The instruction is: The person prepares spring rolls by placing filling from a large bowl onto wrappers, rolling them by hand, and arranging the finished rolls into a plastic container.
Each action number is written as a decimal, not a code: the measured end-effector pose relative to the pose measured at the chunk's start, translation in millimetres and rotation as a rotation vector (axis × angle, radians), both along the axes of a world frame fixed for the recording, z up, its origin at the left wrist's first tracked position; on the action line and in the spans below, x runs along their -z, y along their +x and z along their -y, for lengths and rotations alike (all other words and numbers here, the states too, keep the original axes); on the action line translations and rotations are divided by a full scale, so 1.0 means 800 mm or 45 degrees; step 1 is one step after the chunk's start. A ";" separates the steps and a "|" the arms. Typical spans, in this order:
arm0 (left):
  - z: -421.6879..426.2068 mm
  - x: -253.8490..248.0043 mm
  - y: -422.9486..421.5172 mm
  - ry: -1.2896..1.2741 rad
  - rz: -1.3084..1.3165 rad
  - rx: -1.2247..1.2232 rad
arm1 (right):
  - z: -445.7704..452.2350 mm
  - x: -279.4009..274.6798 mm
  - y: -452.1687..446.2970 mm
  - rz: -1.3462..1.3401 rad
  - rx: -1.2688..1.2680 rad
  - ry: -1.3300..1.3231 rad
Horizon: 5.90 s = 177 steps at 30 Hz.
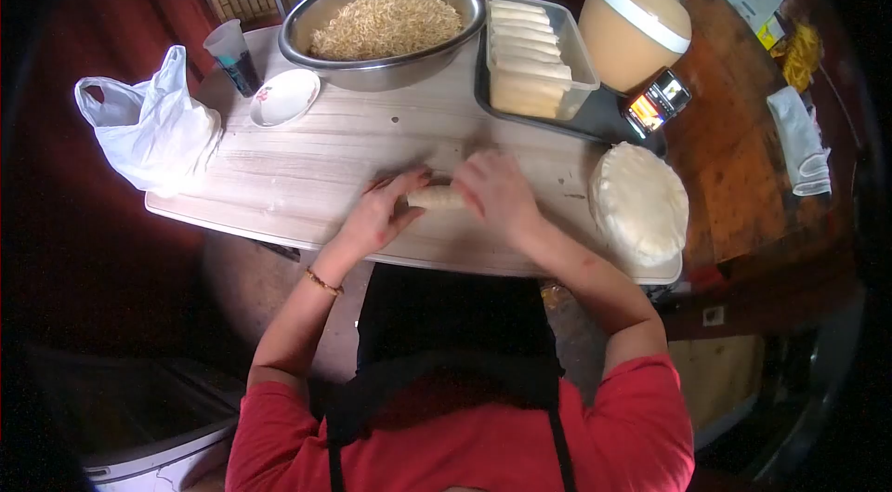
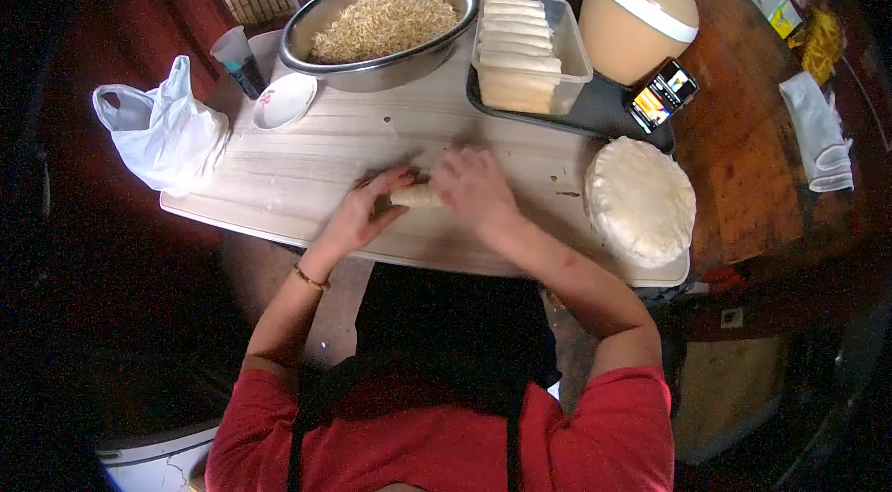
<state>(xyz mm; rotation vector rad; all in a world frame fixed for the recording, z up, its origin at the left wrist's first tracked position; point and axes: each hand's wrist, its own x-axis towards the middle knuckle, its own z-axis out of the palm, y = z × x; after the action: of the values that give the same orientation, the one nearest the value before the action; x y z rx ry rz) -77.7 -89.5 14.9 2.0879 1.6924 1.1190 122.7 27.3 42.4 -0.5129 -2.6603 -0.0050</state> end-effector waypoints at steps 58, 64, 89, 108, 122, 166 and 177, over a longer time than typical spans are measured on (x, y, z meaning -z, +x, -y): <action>-0.103 -0.034 -0.042 0.205 0.020 -0.195 | -0.024 0.036 -0.030 0.089 -0.073 0.400; -0.145 -0.059 -0.030 0.648 0.259 -0.327 | -0.045 -0.036 -0.028 0.183 -0.076 0.735; -0.171 -0.001 -0.041 0.447 -0.085 -0.184 | -0.464 -0.151 -0.120 0.193 0.413 -0.288; -0.170 0.001 -0.042 0.422 -0.123 -0.227 | -0.460 -0.142 -0.137 0.402 0.490 -0.220; -0.167 0.003 -0.043 0.314 -0.107 -0.200 | -0.476 -0.116 -0.141 0.441 0.510 -0.213; -0.145 0.002 -0.054 0.293 -0.085 -0.530 | -0.085 -0.116 0.237 -0.215 0.641 -0.360; -0.145 0.061 -0.078 -0.349 -0.513 -0.652 | -0.009 -0.020 0.269 -0.522 0.708 -0.246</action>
<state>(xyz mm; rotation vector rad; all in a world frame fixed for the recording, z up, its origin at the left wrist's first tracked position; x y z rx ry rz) -139.9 26.8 -33.6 1.8404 2.5057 0.5325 337.8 34.2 58.7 -1.1637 -2.0601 0.1731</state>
